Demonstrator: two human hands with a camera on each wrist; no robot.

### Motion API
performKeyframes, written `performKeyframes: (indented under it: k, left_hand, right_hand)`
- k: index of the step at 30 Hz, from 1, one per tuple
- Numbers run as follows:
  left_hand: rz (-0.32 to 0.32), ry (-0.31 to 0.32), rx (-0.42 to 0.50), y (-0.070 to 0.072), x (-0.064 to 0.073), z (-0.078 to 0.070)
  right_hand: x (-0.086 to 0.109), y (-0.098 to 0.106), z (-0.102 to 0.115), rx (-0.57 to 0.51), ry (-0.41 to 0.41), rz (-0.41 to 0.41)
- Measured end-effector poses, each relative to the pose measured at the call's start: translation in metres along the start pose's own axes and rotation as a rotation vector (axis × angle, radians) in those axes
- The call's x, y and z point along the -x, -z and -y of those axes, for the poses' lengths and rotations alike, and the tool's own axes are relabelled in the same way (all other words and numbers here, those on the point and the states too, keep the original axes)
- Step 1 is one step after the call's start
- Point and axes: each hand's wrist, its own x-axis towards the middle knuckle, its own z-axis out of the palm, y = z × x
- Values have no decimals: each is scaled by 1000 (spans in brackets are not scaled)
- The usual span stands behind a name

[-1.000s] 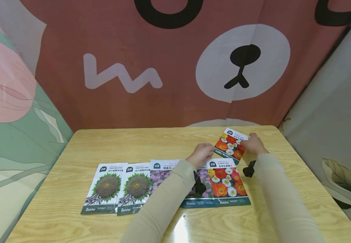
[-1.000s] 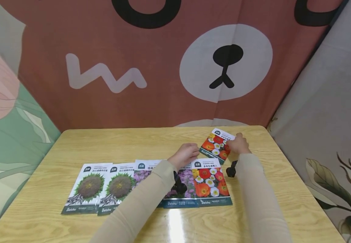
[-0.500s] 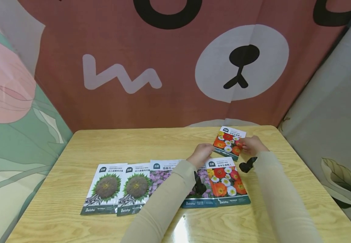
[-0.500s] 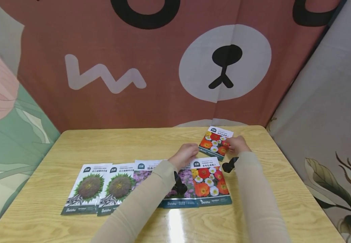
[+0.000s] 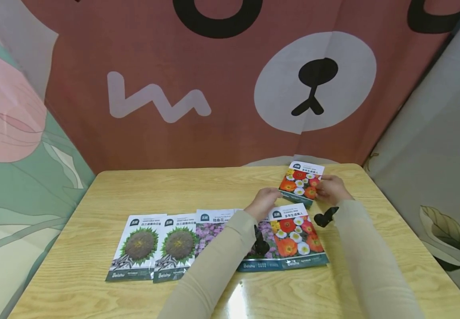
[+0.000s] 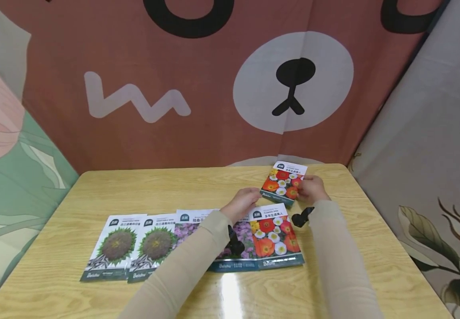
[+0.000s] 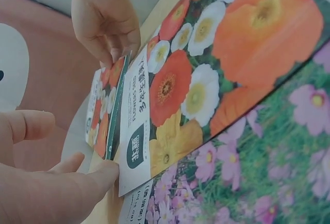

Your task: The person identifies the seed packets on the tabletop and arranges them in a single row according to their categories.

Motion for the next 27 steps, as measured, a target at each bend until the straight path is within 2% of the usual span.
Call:
performKeyframes:
  k: [7, 12, 16, 19, 23, 27]
  left_hand:
    - [-26, -42, -120, 2, 6, -4]
    - [-52, -57, -146, 0, 4, -2]
    - [-68, -79, -173, -4, 6, -1]
    - [-44, -97, -174, -7, 11, -1]
    - [14, -118, -131, -11, 16, 0]
    - [25, -129, -125, -18, 22, 1]
  right_hand:
    - [8, 1, 7, -41, 28, -49]
    - [9, 11, 3, -58, 35, 26]
    - [10, 20, -2, -7, 34, 93]
    - [9, 25, -7, 23, 41, 144]
    - [9, 34, -11, 34, 47, 213]
    - [10, 43, -14, 54, 50, 264]
